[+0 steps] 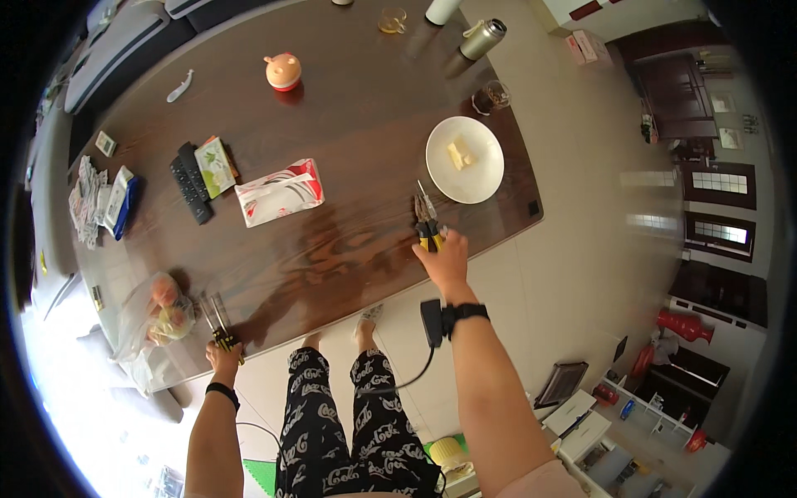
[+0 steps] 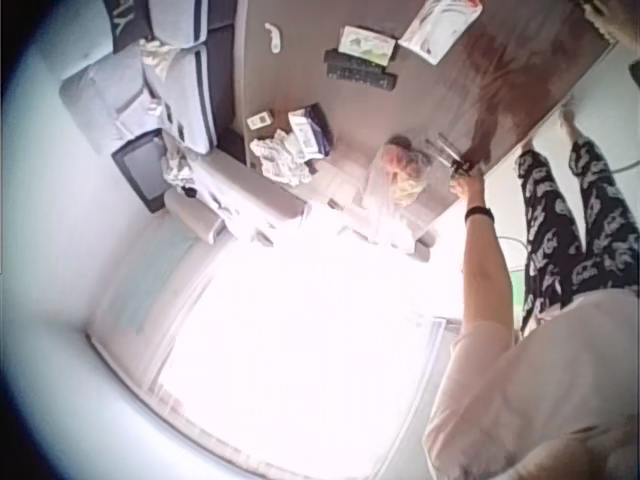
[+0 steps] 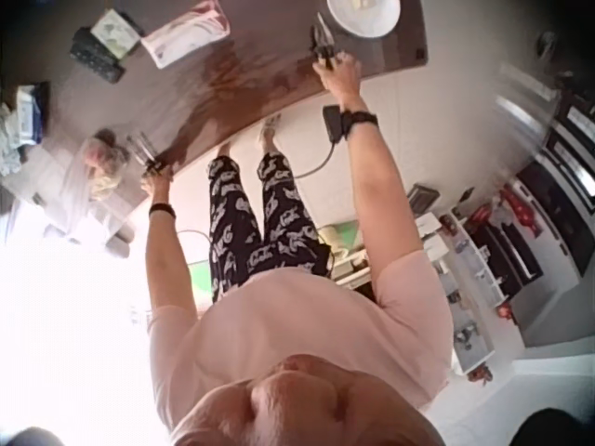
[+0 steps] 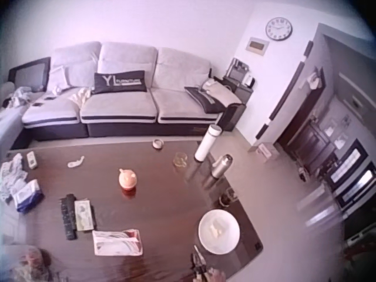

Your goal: Organize various hand tools from a table into a toolbox and then put them away in a drawer.

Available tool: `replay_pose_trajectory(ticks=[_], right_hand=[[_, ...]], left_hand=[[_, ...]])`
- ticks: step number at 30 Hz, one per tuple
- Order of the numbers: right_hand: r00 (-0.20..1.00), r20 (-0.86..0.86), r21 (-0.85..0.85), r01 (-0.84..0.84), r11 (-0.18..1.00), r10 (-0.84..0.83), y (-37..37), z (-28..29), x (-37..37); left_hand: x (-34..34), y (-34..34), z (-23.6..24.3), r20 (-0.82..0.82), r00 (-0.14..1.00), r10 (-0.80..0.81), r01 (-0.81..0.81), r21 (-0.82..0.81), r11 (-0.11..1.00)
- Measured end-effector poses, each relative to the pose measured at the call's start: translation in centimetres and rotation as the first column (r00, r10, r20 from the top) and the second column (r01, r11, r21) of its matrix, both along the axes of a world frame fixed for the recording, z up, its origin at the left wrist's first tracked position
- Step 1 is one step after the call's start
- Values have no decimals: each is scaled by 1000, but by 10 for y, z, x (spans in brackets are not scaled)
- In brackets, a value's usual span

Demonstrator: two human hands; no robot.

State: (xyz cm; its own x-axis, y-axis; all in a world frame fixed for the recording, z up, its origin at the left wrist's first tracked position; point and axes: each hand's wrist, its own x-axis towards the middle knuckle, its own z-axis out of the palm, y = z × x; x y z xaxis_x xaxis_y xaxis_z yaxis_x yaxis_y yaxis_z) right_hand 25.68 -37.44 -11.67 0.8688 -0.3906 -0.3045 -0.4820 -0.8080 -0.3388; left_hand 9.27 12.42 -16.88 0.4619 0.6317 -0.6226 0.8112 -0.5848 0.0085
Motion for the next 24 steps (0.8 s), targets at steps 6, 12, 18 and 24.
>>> replay_pose_trajectory(ticks=[6, 12, 18, 24], right_hand=[[950, -286, -178, 79, 981, -128, -3, -22, 28], [894, -448, -38, -55, 998, 32, -20, -27, 20], [861, -508, 329, 179, 927, 14, 8, 1, -20], [783, -622, 783, 620, 50, 16, 81, 35, -108]], left_hand=[[-2, -7, -17, 100, 995, -12, 16, -39, 999], [2, -17, -20, 131, 989, -67, 75, -52, 996], [30, -100, 33, 23, 900, 435, -297, -698, 651], [46, -210, 94, -147, 927, 344, -276, -889, 365]])
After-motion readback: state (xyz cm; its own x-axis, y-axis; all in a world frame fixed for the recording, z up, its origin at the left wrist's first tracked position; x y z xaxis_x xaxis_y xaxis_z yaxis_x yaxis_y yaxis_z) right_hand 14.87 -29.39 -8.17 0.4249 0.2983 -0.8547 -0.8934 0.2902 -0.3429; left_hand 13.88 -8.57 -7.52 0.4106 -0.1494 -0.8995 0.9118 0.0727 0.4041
